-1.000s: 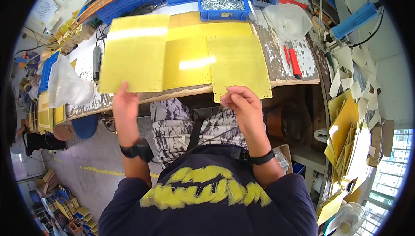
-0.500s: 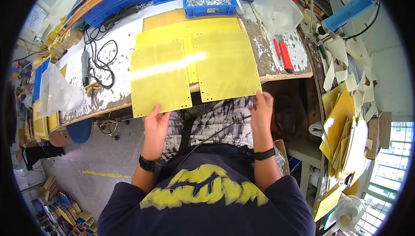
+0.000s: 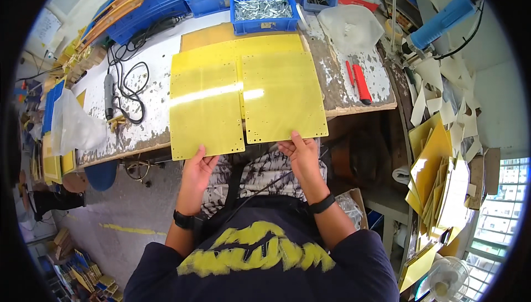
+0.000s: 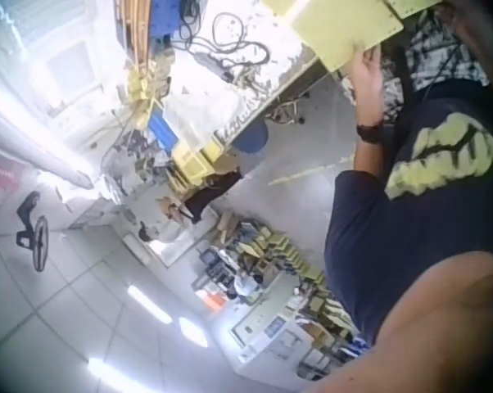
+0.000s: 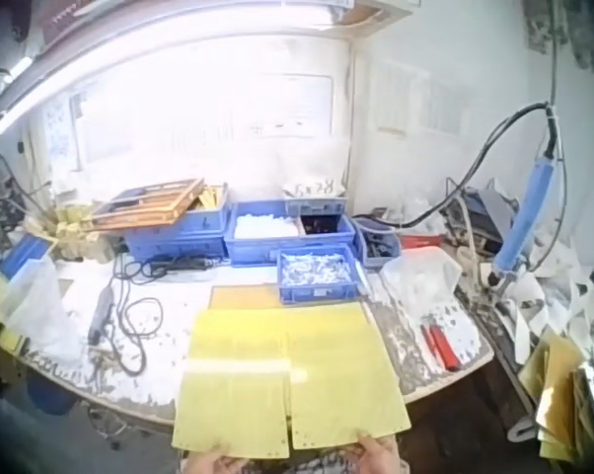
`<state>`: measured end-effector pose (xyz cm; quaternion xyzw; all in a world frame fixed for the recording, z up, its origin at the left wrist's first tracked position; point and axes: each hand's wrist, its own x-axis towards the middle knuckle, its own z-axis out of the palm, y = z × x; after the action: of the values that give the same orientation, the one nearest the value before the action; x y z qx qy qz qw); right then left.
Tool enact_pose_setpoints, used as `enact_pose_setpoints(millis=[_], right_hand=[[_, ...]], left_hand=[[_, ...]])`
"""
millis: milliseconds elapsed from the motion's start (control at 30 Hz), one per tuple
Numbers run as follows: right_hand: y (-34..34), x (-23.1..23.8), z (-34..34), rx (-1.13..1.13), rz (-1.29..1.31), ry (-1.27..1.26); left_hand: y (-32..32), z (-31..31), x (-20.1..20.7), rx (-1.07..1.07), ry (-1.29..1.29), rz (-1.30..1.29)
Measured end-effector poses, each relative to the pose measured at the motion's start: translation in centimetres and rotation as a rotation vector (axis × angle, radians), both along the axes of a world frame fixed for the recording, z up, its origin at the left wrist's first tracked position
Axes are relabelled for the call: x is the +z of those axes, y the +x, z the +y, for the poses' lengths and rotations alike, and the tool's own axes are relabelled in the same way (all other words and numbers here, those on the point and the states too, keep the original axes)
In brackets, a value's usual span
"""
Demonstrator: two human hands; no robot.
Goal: Apply adhesive tape to yellow panels and use a pneumatic fastening tool to attach components.
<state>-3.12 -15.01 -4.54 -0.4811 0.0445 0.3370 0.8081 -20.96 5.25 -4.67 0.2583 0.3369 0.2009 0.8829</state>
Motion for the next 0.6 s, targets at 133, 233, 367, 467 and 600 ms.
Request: enact_pose_setpoints(millis=[133,233,367,467,600], right_hand=[[-0.6,-0.5,0.1,0.036,-0.004,0.006],[-0.2,-0.3,-0.4,0.061,0.007,0.0],[0.0,-0.9,-1.3,0.057,-0.007,-0.005],[-0.6,-0.8,-1.3,0.072,-0.014,0.029],[-1.1,-0.4,-1.5,0.048,-0.022,0.042]], left_hand=[[-0.1,-0.2,-0.2,0.001,-0.012,-0.022],[-0.2,-0.2,-0.2,0.013,-0.027,-0.022],[0.1,-0.2,-0.1,0.017,-0.011,-0.057],[0.1,-0.3,0.3,0.023,-0.008,-0.045],[-0.5,-0.3,0.1,0.028,0.001,-0.081]])
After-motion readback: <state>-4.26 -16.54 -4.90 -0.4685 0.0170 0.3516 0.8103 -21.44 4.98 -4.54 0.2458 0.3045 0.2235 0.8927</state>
